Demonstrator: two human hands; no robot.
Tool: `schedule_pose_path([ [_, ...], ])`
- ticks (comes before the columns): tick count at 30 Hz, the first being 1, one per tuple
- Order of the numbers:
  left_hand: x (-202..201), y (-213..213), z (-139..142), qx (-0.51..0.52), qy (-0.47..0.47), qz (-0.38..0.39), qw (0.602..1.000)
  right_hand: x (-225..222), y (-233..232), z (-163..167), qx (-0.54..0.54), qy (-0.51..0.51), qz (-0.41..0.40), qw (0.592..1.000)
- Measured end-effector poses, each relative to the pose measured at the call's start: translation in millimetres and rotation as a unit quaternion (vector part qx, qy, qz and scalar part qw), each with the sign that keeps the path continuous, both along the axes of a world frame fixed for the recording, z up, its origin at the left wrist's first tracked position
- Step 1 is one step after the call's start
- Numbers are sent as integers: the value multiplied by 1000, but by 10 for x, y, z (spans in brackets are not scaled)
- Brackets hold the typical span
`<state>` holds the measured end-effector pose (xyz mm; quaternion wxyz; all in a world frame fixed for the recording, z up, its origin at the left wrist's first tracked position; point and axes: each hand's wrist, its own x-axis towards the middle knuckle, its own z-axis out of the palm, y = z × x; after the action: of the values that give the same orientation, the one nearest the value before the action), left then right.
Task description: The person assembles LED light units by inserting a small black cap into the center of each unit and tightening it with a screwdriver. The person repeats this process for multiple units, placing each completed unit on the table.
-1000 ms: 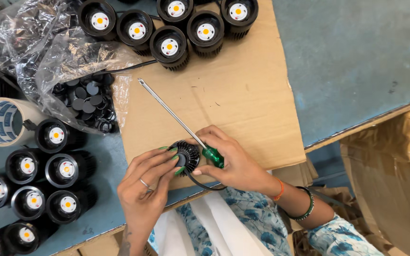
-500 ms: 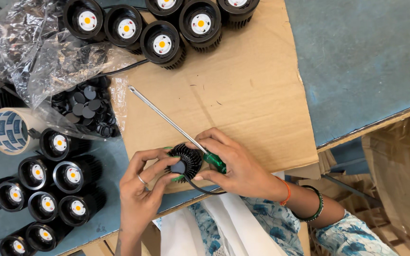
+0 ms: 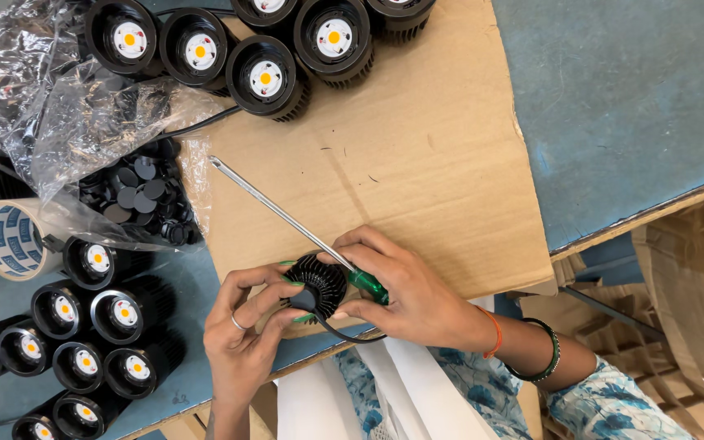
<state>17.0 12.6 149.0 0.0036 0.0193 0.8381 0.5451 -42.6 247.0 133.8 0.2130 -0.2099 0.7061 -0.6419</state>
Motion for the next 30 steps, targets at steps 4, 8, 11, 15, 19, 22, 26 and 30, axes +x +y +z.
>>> schedule_pose_path([
  [4,-22,4,6,23,-2,-4,1000,4,1,-14,-2,3,-6,1000],
  [8,-79,45,122,-24,-8,-11,1000,5,12,-38,-1,7,-3,1000],
  [11,-133,102,282,-38,-42,-3,998,0,16,-40,-4,16,-6,1000],
  [15,-284,140,493,-89,-61,-48,993,-9,4,-17,-2,18,-5,1000],
  [19,-367,198,652,-167,-112,-54,978,10,4,-42,7,16,-2,1000],
  [22,-388,216,713,-192,-162,-44,967,63,26,-115,-15,62,-6,998],
  [26,-377,157,730,-182,-81,-73,977,169,54,-176,-79,-34,-82,993],
  [30,-315,79,693,-153,-64,-76,983,167,86,-106,-302,-64,-226,924],
])
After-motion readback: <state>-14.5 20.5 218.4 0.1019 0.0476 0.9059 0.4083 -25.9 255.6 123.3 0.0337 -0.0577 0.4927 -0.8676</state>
